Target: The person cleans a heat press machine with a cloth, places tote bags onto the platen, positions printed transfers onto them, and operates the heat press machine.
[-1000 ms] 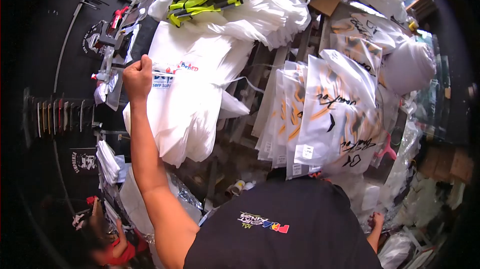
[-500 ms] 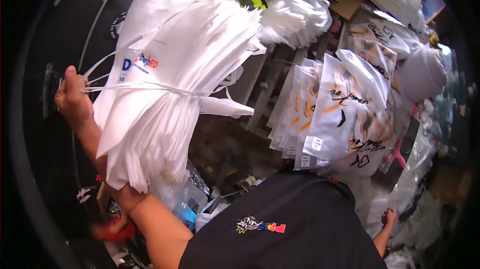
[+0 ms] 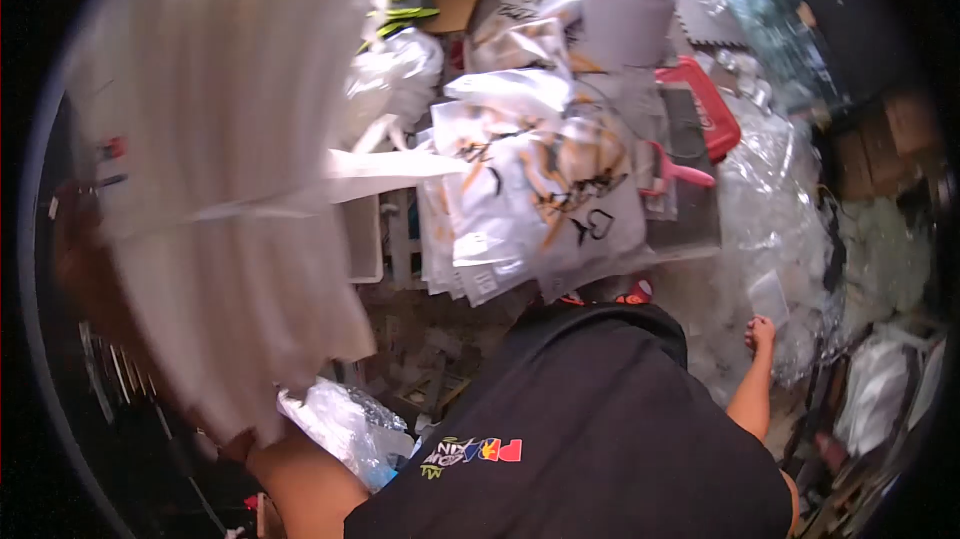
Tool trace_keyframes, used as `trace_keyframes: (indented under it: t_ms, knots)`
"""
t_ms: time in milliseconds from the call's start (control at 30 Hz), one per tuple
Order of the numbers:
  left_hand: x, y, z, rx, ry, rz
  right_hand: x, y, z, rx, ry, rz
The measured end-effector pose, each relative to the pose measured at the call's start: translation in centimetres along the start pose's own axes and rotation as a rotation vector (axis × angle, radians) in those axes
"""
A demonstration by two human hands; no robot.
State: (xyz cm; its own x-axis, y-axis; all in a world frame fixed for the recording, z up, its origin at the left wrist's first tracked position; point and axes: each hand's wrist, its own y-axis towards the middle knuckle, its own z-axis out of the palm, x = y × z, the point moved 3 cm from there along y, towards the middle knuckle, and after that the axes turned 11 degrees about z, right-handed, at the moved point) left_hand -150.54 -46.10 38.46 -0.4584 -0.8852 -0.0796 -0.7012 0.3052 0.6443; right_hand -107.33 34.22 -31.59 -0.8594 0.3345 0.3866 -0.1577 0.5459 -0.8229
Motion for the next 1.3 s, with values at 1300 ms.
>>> trace_keyframes:
  t_ms: [1300]
  knots:
    - [6.7,-1.9,41.8,0.657,-0.629,-0.181,28.1,-25.2,41.9,0.044,-0.239,-1.291]
